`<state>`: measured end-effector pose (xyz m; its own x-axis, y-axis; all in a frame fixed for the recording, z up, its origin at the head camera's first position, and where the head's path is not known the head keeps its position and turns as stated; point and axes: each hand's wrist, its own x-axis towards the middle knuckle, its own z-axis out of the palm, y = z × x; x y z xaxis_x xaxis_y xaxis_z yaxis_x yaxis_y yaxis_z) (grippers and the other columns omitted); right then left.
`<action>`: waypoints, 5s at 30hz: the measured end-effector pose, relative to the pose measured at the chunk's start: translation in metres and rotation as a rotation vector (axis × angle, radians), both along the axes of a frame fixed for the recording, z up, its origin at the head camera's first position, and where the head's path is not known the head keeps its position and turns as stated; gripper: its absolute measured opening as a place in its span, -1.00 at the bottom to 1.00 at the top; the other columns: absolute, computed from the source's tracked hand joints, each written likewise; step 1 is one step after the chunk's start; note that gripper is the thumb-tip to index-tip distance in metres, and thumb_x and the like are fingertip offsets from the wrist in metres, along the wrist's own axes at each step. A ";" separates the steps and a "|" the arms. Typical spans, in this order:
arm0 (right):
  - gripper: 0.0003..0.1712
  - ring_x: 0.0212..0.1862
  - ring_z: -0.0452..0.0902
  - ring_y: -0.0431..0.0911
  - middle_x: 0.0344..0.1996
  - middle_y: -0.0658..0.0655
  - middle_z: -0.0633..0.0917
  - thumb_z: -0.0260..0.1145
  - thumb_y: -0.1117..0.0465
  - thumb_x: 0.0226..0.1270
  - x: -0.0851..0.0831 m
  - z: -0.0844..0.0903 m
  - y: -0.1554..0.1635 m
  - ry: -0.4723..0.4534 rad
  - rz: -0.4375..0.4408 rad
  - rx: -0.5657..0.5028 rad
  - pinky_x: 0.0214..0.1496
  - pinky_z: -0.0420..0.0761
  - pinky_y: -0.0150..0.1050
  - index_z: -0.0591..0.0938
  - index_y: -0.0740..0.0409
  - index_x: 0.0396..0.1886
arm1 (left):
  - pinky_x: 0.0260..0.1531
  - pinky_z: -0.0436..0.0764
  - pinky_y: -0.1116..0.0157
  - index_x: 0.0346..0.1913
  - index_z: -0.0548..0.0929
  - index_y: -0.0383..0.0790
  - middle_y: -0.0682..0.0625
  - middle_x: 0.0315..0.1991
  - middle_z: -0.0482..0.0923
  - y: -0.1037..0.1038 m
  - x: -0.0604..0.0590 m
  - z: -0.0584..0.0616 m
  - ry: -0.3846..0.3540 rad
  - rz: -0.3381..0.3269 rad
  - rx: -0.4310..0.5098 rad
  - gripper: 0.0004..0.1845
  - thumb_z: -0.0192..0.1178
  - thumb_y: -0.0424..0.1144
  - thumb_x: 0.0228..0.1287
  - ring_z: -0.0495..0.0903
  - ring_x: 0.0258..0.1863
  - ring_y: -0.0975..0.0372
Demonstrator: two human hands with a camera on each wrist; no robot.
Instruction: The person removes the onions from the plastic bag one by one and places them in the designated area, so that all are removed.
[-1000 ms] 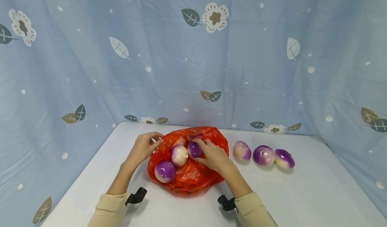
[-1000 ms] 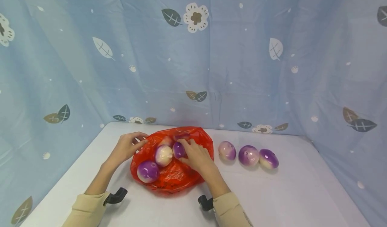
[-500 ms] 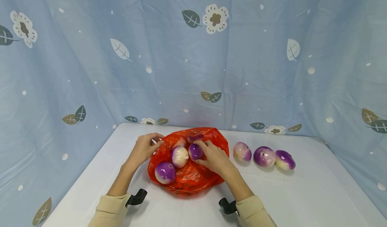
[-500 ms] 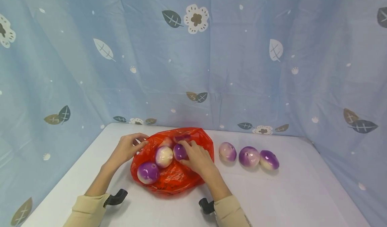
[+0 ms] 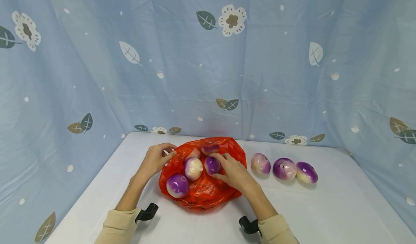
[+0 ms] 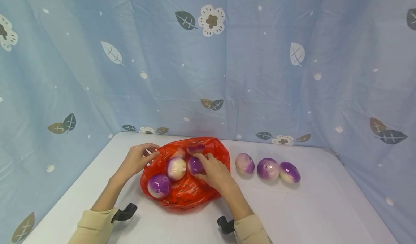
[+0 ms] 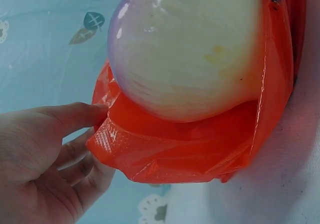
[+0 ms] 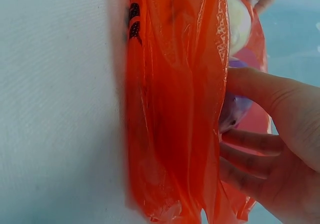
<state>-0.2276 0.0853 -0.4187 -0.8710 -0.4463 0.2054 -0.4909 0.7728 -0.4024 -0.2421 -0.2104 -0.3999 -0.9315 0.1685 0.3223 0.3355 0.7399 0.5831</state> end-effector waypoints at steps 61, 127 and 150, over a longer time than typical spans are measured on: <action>-0.15 -0.18 0.64 -0.05 0.07 0.14 0.60 0.53 0.00 0.09 0.033 0.024 0.088 0.184 -0.095 -0.017 -0.21 0.74 -0.09 0.37 -0.27 0.40 | -0.55 0.59 0.47 -0.06 0.72 -0.18 -0.06 -0.35 0.69 0.001 0.001 -0.001 0.013 0.002 0.001 -0.80 0.30 -0.24 0.29 0.52 -0.57 0.30; -0.06 -0.25 0.60 0.33 -0.19 0.44 0.58 0.61 0.03 -0.11 0.059 0.033 0.275 0.373 -0.347 0.046 -0.48 0.60 0.13 0.41 0.09 0.31 | -0.57 0.57 0.45 -0.09 0.73 -0.16 -0.03 -0.37 0.69 -0.001 -0.001 -0.004 0.018 -0.001 0.007 -0.83 0.30 -0.27 0.28 0.52 -0.58 0.32; -0.14 -0.31 0.61 0.33 -0.26 0.53 0.58 0.55 -0.04 0.01 0.049 0.005 0.328 0.188 -0.433 0.127 -0.43 0.50 0.33 0.41 0.30 0.20 | -0.57 0.57 0.45 -0.09 0.72 -0.19 -0.04 -0.38 0.69 -0.001 0.000 -0.001 0.016 -0.009 0.014 -0.83 0.30 -0.28 0.28 0.52 -0.58 0.32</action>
<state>-0.1782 0.4133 -0.4136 -0.9354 -0.0825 0.3439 -0.1680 0.9593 -0.2268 -0.2420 -0.2115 -0.4013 -0.9247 0.1724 0.3394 0.3517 0.7282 0.5882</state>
